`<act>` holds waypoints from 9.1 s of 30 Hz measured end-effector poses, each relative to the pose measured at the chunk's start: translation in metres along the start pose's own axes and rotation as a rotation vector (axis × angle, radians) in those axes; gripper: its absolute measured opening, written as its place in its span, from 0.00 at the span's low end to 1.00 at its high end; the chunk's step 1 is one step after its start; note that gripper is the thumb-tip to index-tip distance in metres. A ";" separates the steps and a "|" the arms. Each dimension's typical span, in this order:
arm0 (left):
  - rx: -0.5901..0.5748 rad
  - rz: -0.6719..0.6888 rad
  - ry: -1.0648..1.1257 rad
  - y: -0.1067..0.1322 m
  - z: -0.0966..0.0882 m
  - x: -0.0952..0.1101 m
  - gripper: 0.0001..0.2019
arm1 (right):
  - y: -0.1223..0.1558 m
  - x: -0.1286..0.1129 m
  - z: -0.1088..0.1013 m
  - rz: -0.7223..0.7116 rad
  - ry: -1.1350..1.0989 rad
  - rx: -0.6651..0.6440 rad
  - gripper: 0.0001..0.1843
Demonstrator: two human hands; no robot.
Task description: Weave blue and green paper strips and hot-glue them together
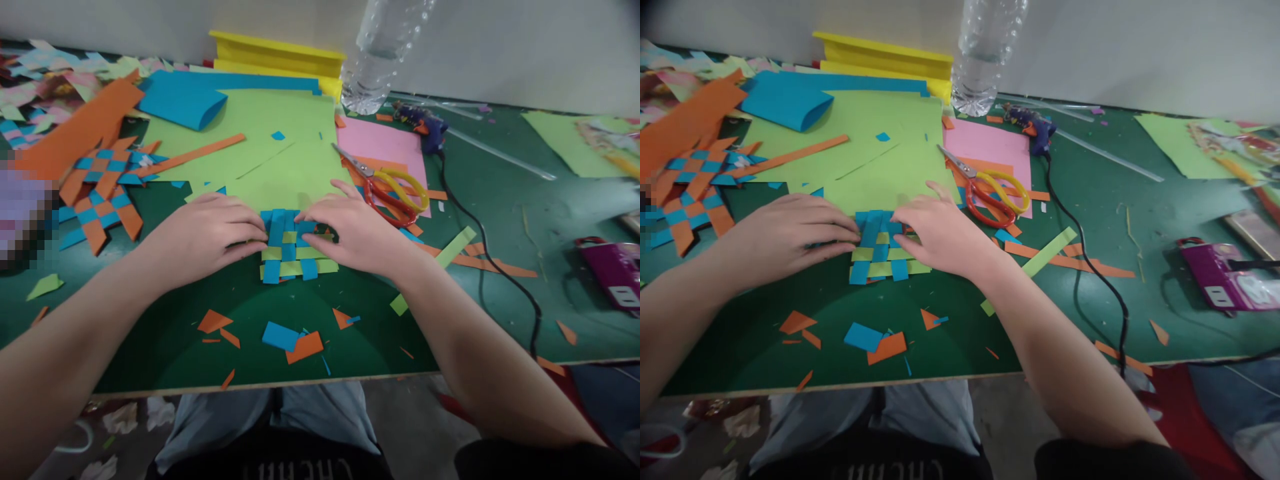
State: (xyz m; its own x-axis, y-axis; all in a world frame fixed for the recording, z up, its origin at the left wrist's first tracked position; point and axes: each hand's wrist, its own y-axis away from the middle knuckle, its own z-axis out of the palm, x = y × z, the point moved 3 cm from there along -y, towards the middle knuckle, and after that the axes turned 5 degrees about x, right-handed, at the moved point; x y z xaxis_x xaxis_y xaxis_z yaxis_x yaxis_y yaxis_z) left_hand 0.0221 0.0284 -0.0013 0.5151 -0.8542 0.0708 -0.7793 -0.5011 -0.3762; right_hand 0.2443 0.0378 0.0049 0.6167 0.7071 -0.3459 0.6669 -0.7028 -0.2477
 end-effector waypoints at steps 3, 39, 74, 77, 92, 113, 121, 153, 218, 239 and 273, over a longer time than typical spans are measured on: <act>0.002 -0.003 0.005 0.000 0.000 0.001 0.21 | 0.000 0.000 0.000 -0.010 0.006 0.005 0.11; 0.069 -0.063 0.004 -0.005 -0.003 0.008 0.13 | 0.000 -0.006 0.001 -0.089 0.066 -0.010 0.10; 0.041 -0.102 0.059 -0.006 0.003 0.006 0.15 | 0.002 -0.006 0.002 -0.094 0.083 -0.011 0.11; 0.050 -0.101 0.070 -0.007 0.003 0.006 0.15 | 0.002 -0.005 0.003 -0.091 0.096 -0.021 0.12; -0.055 -0.074 0.112 -0.003 0.012 0.003 0.20 | 0.002 -0.007 0.001 -0.081 0.094 -0.038 0.11; -0.042 0.007 0.034 -0.003 0.012 0.007 0.20 | 0.002 -0.006 0.002 -0.085 0.108 -0.025 0.10; -0.038 -0.027 0.077 -0.001 0.012 0.005 0.17 | 0.002 -0.006 0.001 -0.082 0.105 -0.029 0.10; -0.006 -0.177 0.127 0.003 -0.008 -0.011 0.20 | 0.004 -0.007 0.001 -0.100 0.091 -0.060 0.12; -0.065 -0.277 0.048 0.003 -0.002 -0.007 0.27 | 0.003 -0.006 -0.002 -0.092 0.042 -0.089 0.13; -0.001 -0.218 0.034 0.001 0.001 0.000 0.25 | 0.002 -0.006 -0.001 -0.089 0.123 -0.065 0.13; -0.048 -0.249 0.217 0.000 -0.006 -0.007 0.18 | 0.003 -0.006 -0.002 -0.080 0.104 -0.087 0.14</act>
State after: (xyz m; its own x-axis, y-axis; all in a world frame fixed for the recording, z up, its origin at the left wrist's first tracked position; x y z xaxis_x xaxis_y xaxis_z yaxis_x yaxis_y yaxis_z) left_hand 0.0166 0.0331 0.0039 0.6078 -0.7119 0.3519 -0.6578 -0.6996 -0.2790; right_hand 0.2433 0.0320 0.0083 0.5969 0.7681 -0.2318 0.7467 -0.6376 -0.1897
